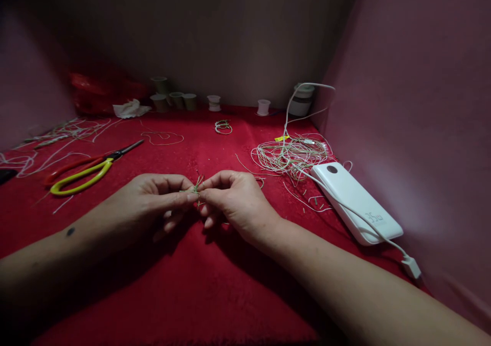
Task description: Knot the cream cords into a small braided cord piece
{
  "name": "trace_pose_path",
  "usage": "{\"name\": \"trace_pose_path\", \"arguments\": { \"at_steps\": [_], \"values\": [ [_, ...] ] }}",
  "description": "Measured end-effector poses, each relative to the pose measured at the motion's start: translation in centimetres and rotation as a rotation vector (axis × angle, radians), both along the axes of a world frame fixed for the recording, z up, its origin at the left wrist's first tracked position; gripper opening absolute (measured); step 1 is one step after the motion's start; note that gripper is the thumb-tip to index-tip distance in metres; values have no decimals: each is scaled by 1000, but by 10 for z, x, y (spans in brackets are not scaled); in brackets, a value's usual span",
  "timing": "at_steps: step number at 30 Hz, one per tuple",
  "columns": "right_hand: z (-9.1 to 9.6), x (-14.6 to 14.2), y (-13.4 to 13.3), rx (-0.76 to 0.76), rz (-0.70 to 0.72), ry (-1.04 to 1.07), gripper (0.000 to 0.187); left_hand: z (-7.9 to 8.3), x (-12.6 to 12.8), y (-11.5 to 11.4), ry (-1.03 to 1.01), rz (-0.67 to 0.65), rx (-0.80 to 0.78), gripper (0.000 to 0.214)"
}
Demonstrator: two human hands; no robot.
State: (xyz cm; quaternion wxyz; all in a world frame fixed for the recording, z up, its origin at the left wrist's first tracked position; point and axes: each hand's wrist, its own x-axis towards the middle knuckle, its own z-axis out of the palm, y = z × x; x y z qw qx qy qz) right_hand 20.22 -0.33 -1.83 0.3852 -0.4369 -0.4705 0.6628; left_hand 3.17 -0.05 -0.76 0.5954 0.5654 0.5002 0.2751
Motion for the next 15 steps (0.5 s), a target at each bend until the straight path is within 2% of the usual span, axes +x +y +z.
{"name": "trace_pose_path", "arguments": {
  "at_steps": [9, 15],
  "values": [
    [0, -2, -2, 48, -75, -62, 9, 3, 1, -3, 2, 10, -6, 25],
    [1, -3, -2, 42, -35, -107, 9, 5, 1, -5, 58, 11, 48, 24]
  ]
}}
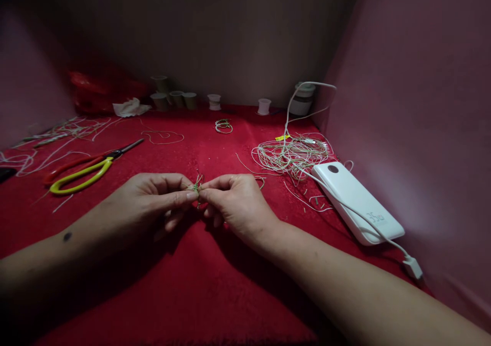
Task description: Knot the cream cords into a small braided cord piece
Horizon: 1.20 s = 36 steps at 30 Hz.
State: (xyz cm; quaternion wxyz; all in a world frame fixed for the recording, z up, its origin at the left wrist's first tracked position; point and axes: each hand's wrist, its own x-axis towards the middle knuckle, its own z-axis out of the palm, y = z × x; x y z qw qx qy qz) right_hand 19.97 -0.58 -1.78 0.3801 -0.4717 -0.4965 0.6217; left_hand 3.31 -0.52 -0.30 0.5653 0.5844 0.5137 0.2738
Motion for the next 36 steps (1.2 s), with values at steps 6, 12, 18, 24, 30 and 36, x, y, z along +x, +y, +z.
{"name": "trace_pose_path", "arguments": {
  "at_steps": [6, 12, 18, 24, 30, 36],
  "values": [
    [4, -4, -3, 18, -25, -54, 12, -4, 1, 0, 87, 13, 83, 21],
    [4, -6, -7, 35, 27, -82, 16, -4, 2, 1, 127, 48, 113, 17],
    [0, -3, -5, 322, -111, -198, 6, -1, 3, -1, 138, 38, 131, 13],
    [-7, 1, -4, 962, -85, -390, 12, -5, 1, 0, 184, -17, 179, 11],
    [-11, 3, 0, 1095, 23, -473, 10, -8, 3, -1, 234, -55, 163, 9],
    [-13, 2, 0, 1113, 83, -592, 13, -10, 3, -1, 319, -124, 286, 8]
  ]
}}
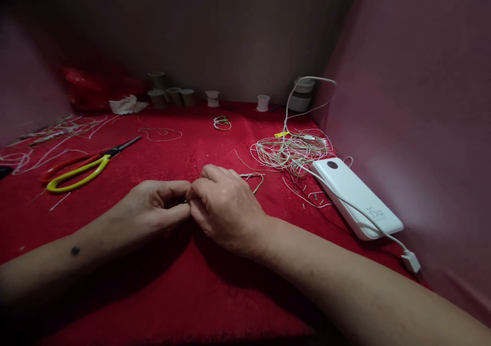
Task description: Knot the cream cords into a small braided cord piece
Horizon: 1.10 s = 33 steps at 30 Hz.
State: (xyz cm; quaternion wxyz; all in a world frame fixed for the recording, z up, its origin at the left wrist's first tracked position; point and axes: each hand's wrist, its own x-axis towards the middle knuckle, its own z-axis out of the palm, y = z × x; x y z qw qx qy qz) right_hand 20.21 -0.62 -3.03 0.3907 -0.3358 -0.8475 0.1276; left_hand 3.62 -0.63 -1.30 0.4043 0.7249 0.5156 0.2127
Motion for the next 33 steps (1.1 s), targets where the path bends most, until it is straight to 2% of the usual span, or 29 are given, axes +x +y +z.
{"name": "trace_pose_path", "arguments": {
  "at_steps": [12, 17, 23, 29, 33],
  "values": [
    [7, 0, 3, -438, -19, 230, 11, 1, -1, 0, -72, -29, -39, 12],
    [11, 0, 1, -483, -16, 272, 9, 4, 1, -1, -144, -60, -195, 5],
    [18, 1, 0, -679, 16, 456, 8, 8, 1, -1, -145, -57, -300, 12],
    [17, 3, 4, -671, -79, 544, 3, 10, -1, 2, -101, -65, -387, 21],
    [15, 4, 7, -783, -83, 621, 4, 11, -4, 2, -133, -73, -462, 17]
  ]
}}
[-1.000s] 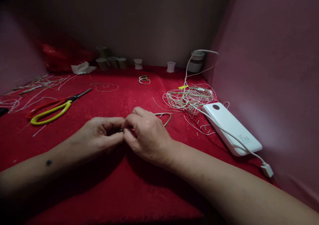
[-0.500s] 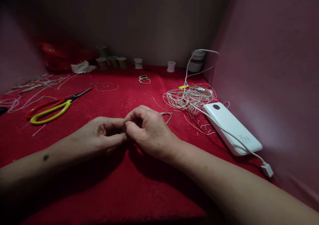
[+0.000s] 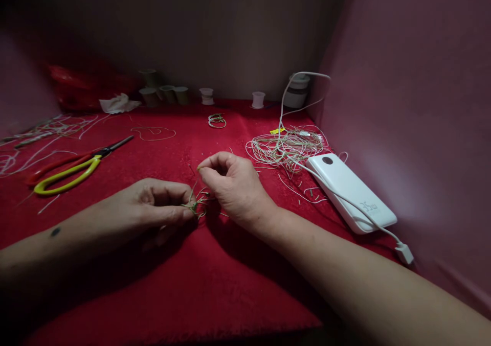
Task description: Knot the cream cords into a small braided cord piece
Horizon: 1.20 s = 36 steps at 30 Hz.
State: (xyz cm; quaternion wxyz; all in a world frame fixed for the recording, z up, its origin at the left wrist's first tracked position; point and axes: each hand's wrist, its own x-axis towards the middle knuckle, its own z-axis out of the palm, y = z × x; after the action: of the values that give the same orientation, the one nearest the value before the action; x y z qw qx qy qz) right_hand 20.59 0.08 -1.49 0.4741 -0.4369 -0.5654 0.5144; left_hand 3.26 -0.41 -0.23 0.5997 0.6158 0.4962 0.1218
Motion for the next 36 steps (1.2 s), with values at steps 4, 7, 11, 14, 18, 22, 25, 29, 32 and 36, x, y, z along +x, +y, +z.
{"name": "trace_pose_path", "arguments": {
  "at_steps": [4, 7, 11, 14, 18, 22, 25, 29, 32, 36],
  "values": [
    [-2, 0, 2, -60, 33, 7, 4, -1, -3, 1, -86, 27, -68, 12],
    [-2, 1, 4, -68, -1, -47, 3, -2, -4, 3, -147, 70, -86, 11],
    [1, 4, 4, 152, -170, -140, 6, -5, -5, 5, -267, 150, -119, 8],
    [4, 6, -1, 462, -177, -291, 8, -7, -7, 7, -369, 213, -132, 8],
    [1, 4, -8, 657, -46, -446, 10, -7, -10, 9, -459, 258, -146, 8],
    [-8, 2, -10, 698, 55, -516, 14, -7, -12, 11, -476, 253, -149, 6],
    [-12, 2, -9, 720, 40, -547, 11, -7, -11, 10, -470, 245, -162, 8],
    [-13, 2, -7, 751, 25, -571, 9, -8, -10, 10, -485, 238, -181, 7],
    [-14, 2, -7, 763, 31, -579, 12, -10, -9, 11, -494, 221, -193, 7],
    [-15, 3, -5, 814, 35, -564, 14, -12, -11, 11, -516, 183, -194, 7]
  ]
}}
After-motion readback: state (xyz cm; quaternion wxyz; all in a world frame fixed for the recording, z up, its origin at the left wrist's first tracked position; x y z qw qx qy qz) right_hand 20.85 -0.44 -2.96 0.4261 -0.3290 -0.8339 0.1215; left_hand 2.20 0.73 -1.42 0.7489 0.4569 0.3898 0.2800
